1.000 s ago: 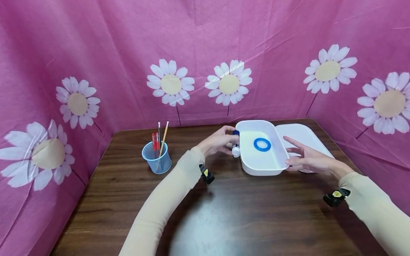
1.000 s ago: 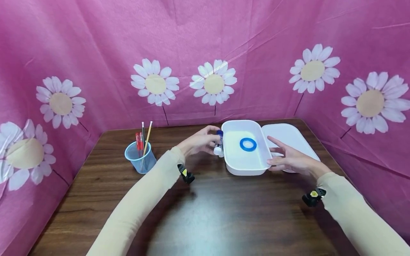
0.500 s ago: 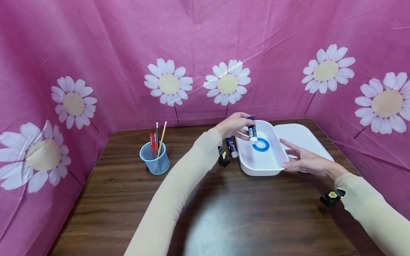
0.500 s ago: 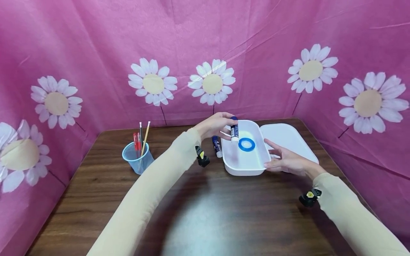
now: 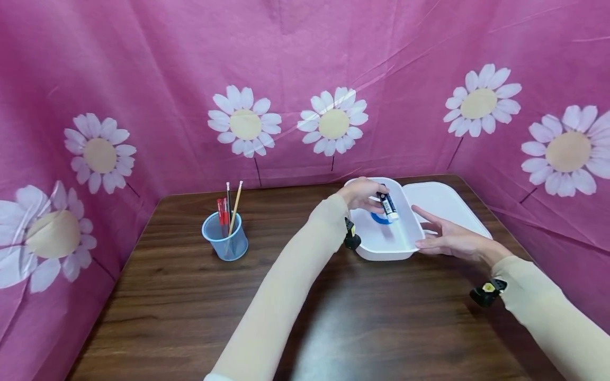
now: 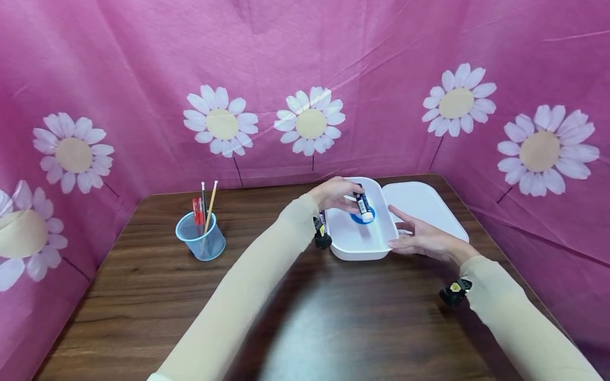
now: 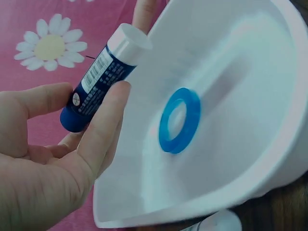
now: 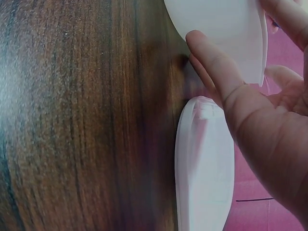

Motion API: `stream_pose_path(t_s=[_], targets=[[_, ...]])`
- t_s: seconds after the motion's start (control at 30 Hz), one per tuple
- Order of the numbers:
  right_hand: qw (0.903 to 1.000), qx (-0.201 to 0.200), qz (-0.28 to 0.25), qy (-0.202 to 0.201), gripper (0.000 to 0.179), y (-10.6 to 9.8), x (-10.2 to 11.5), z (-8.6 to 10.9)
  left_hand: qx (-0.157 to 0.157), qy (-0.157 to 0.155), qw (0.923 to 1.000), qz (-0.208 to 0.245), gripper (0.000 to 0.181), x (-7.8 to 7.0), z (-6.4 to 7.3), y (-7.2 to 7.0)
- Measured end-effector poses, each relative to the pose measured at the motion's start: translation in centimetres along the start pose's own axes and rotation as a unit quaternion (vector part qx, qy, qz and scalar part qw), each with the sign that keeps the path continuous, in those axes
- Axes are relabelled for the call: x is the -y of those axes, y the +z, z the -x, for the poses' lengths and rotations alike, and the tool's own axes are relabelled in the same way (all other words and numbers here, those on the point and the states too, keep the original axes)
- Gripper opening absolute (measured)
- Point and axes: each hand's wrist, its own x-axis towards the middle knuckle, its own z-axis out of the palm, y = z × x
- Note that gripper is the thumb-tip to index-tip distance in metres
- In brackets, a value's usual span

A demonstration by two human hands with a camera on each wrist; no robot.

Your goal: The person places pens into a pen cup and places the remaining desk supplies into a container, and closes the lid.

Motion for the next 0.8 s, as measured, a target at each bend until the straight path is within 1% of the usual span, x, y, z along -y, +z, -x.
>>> stream_pose_path(t_s=[0.1,0.2,0.37,0.6,0.7,0.8], targets=[[0.9999,0.008,-0.012,-0.009,0.106,0.0,-0.1,-0.1,0.015,-0.02,0.9997,0.005,0.011,0.4,-0.9,0.2],[0.9997,0.011,-0.02,-0.013,0.106,-0.1,0.0,0.0,0.021,-0.036,0.9991,0.003,0.011,0.8,-1.8,0.6],[0.9997,0.01,-0.017,-0.016,0.106,-0.1,0.1,0.2,0.018,-0.054,0.9983,-0.008,0.014,1.7,-2.9,1.2],[0.9997,0.01,-0.019,-0.011,0.106,-0.1,-0.2,0.0,0.014,-0.074,0.9968,-0.027,0.018,3.0,-3.4,1.8],[0.9997,0.008,-0.021,-0.01,0.106,-0.1,-0.4,0.1,0.019,-0.085,0.9956,-0.035,0.02,3.3,-3.4,2.0],[0.9998,0.004,-0.019,-0.009,0.105,-0.1,-0.5,0.1,0.031,-0.089,0.9948,-0.039,0.02,3.5,-3.4,2.1]])
